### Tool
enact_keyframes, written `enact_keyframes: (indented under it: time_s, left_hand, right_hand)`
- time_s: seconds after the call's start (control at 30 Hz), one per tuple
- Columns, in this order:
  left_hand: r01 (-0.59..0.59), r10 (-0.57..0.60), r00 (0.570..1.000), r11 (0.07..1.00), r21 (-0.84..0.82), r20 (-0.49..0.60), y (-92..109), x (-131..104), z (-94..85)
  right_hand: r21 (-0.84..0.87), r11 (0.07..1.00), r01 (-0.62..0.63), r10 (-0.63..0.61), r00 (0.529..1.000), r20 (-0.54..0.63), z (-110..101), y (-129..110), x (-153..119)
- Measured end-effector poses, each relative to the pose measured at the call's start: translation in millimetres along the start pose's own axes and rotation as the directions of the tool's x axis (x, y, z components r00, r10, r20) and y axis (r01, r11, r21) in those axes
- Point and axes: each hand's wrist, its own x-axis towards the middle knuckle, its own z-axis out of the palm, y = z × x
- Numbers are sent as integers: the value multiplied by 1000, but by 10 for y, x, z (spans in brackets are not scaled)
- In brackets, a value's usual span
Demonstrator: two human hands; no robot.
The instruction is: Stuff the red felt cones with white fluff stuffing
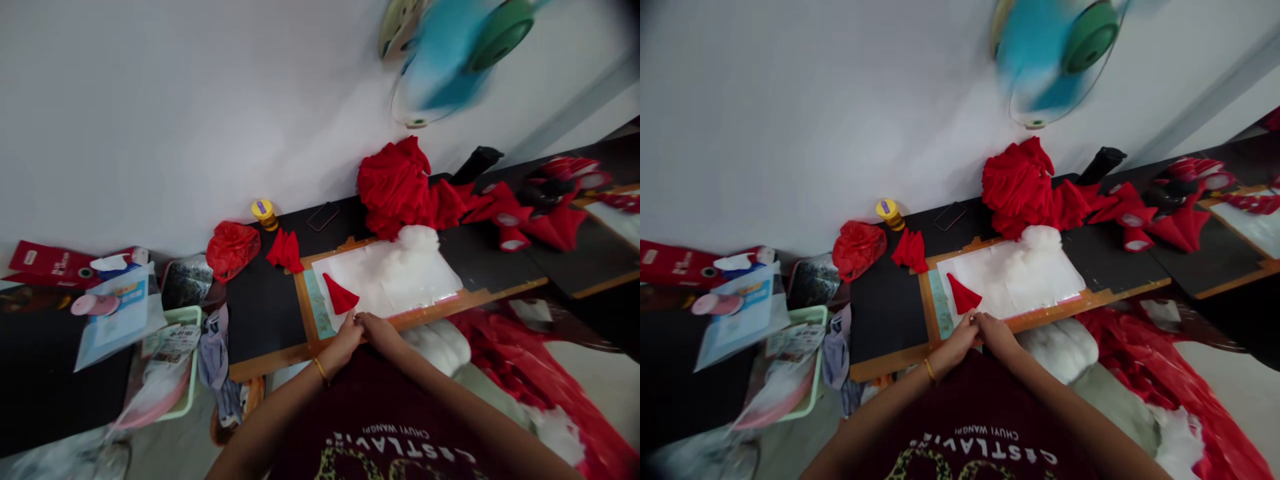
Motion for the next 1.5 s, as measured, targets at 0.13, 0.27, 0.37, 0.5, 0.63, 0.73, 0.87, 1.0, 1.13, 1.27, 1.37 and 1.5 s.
enact_keyframes:
  time_s: [0.13,0.27,0.37,0.5,0.63,0.73,0.87,1.0,1.13,1.27,1.37,1.5]
  left_hand:
    - [-28,37,999,973,230,-33,-42,105,2]
    - [-68,143,982,877,476,-122,-47,279,-119]
    - [-151,288,957,591,792,-32,-33,398,-218]
    - [-211,301,949,386,898,94,29,563,-312]
    - [-233,322,942,438,868,91,162,750,-377]
    - [-209,350,937,531,821,13,269,832,-397]
    - [-164,375,918,651,741,-127,397,786,-352]
    - [-185,384,906,740,646,-180,548,652,-228]
    - [-233,389,892,831,505,-229,683,563,-128]
    - [-324,465,873,776,541,-144,722,491,-93]
    - [-389,518,855,682,620,-33,741,414,-66]
    - [-403,561,827,541,738,41,875,309,-36]
  right_hand:
    - [109,985,-131,136,990,-36,55,281,-44]
    - [128,942,-309,321,943,-90,81,627,-213]
    - [214,899,-383,415,900,-133,99,812,-351]
    - [293,877,-380,439,883,-168,79,879,-405]
    - [420,852,-313,416,891,-180,-30,766,-312]
    - [587,759,-281,463,867,-184,-132,619,-161]
    - [818,559,-136,519,827,-217,-233,414,122]
    - [794,606,-56,463,836,-295,-275,258,365]
    - [643,764,-50,334,884,-328,-249,210,495]
    - [676,736,-44,333,893,-304,-239,228,571]
    - [756,654,-30,365,887,-281,-296,222,614]
    - [893,435,118,395,866,-307,-444,121,625]
